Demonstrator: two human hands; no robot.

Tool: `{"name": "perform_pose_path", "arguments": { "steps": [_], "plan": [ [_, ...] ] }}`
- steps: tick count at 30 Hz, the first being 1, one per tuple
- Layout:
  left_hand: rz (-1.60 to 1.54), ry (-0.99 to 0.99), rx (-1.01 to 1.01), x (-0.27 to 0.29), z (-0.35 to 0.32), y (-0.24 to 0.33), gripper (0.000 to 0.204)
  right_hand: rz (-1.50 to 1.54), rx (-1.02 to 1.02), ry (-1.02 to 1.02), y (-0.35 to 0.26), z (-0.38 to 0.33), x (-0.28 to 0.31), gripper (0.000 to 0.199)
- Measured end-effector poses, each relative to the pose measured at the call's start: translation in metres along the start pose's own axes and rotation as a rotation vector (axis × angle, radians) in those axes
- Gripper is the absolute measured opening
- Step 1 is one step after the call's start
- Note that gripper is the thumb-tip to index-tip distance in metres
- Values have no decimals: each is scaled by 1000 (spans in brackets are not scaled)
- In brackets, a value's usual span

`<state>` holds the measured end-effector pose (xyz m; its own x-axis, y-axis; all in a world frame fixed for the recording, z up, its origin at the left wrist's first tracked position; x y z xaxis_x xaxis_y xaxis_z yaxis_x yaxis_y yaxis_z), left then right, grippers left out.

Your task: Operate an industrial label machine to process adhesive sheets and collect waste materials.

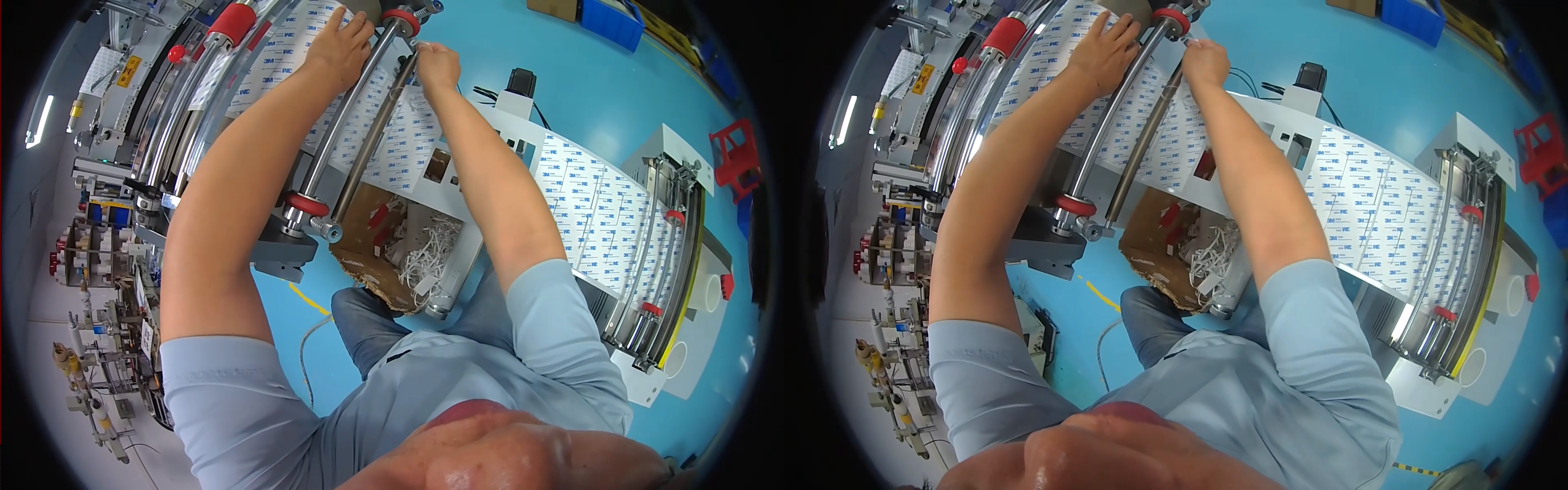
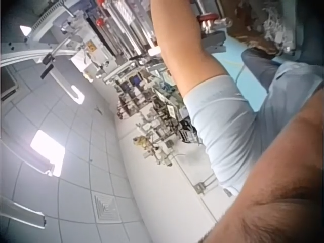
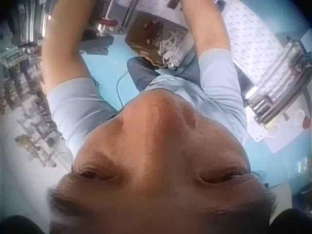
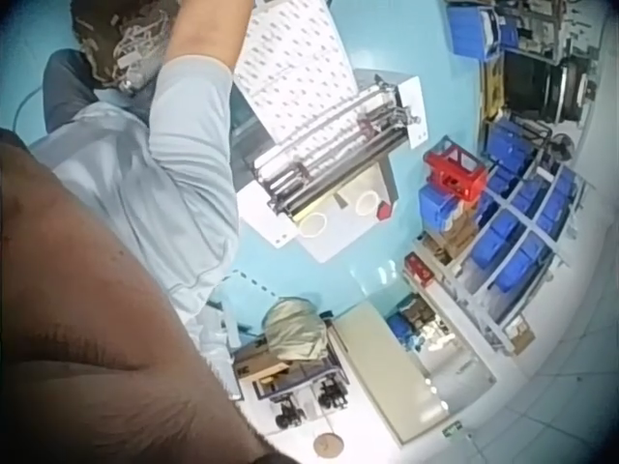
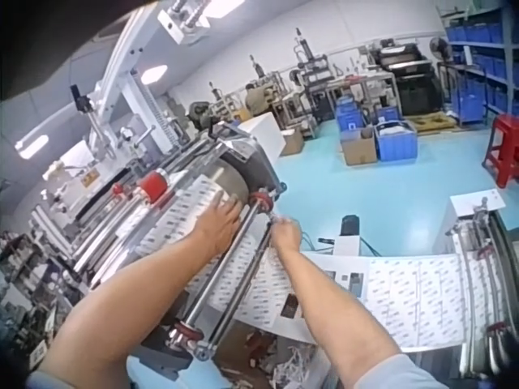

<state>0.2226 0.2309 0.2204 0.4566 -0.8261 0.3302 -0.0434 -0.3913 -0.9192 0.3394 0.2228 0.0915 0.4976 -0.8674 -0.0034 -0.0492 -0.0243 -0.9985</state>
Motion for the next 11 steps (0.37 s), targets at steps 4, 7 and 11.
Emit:
{"name": "perform_pose_path", "arguments": {
  "steps": [4, 7, 11],
  "plan": [
    [56, 20, -3, 0, -4, 2, 45, 94, 32, -95, 0, 4, 12, 29],
    [36, 13, -6, -1, -5, 0, 48, 165, 35, -102, 2, -4, 34, 30],
    [-16, 2, 2, -2, -8, -1, 49, 357, -204, -140, 17, -18, 60, 28]
  ]
}}
Point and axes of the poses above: each hand's wrist, its own z-axis towards the middle knuckle, its own x-axis out of the back of the hand, y = z × x, the point moved 7 cm from there along z, towards the middle knuckle, and after that the axes turned 4 degrees about -x, right-handed, at the moved point
